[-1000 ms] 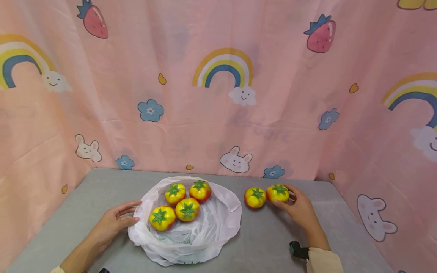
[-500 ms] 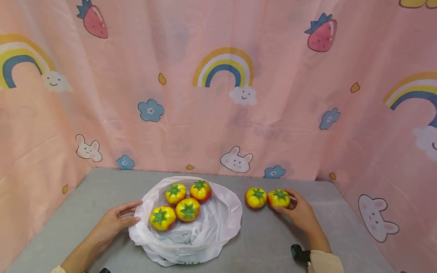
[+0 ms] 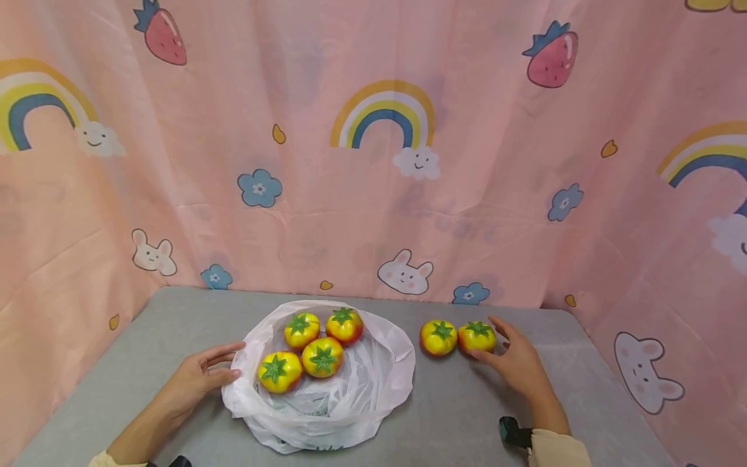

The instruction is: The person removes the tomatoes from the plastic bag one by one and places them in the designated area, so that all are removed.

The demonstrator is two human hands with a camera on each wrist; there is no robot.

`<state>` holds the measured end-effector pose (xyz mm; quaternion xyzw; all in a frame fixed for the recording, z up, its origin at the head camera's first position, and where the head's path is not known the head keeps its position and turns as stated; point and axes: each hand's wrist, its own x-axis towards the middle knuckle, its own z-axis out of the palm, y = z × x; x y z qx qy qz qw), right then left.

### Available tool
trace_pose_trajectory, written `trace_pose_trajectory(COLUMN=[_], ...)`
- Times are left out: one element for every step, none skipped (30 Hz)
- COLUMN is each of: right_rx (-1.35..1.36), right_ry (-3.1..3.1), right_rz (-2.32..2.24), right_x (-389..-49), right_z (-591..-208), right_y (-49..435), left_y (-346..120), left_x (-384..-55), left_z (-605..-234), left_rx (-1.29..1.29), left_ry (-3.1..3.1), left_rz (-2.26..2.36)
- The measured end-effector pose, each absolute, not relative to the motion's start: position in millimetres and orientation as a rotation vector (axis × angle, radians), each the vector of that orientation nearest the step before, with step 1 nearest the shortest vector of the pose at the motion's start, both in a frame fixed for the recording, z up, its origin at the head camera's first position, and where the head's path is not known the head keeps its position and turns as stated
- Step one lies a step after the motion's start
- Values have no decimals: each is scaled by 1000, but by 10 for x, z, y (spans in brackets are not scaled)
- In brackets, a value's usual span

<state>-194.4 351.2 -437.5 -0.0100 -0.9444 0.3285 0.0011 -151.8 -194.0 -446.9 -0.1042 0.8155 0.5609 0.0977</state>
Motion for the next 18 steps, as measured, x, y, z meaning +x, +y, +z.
trace_pose_trajectory(right_rx=[-27,-17,-7,2,13,14,17,33,39,42,54,74,100,128,144,166,193,211], right_ry=[-2965,-2962,-2958,-2956,-2949,-2946,-2943,-2933,-2927,-2921,-2912,-2896,-2874,-2852,-2838,-2826,-2817,-2812], right_rz=[1009,990,969,957,949,950,946,940,935,930,916,918,921,934,942,951,963,992], right_x=[-1931,-1917,-1903,-1888,-1872,-1852,-1833,-1818,-1805,-1789,-1772,-1759,-1749,-1739,-1725,-1710,-1696,-1683], right_z=[-4341,-4305,-4274,-4243,-4215,-4193,-4169,-4146,-4124,-4099,-4076,-4056,-4036,-4017,-4000,-3988,-3978,-3971], right_y=[3476,3432,3381,3321,3255,3180,3102,3028,2953,2876,2804,2733,2666,2595,2520,2442,2363,2281], left_y=[-1937,-1934,-1934,-1932,-1933,-1934,-1937,-1940,-1942,-1942,-1942,-1941,-1940,-1938,-1936,-1938,-1940,-1943], left_x=[-1521,-1523,-1525,-1528,-1530,-1531,-1534,-1536,-1534,-1532,-1529,-1528,-1525,-1522,-1518,-1518,-1518,-1516], left_z=[-4473,-4475,-4479,-4484,-4488,-4493,-4500,-4507,-4508,-4510,-4509,-4509,-4508,-4506,-4503,-4504,-4504,-4505], left_rx=[-312,-318,-315,-320,-318,-318,-314,-310,-307,-312,-305,-304,-306,-305,-307,-305,-304,-309], left_ry=[2411,2408,2405,2402,2397,2394,2393,2394,2393,2393,2396,2400,2403,2406,2405,2406,2405,2402], left_rz=[1661,1664,1666,1670,1674,1678,1679,1679,1680,1680,1677,1673,1668,1665,1666,1665,1664,1665])
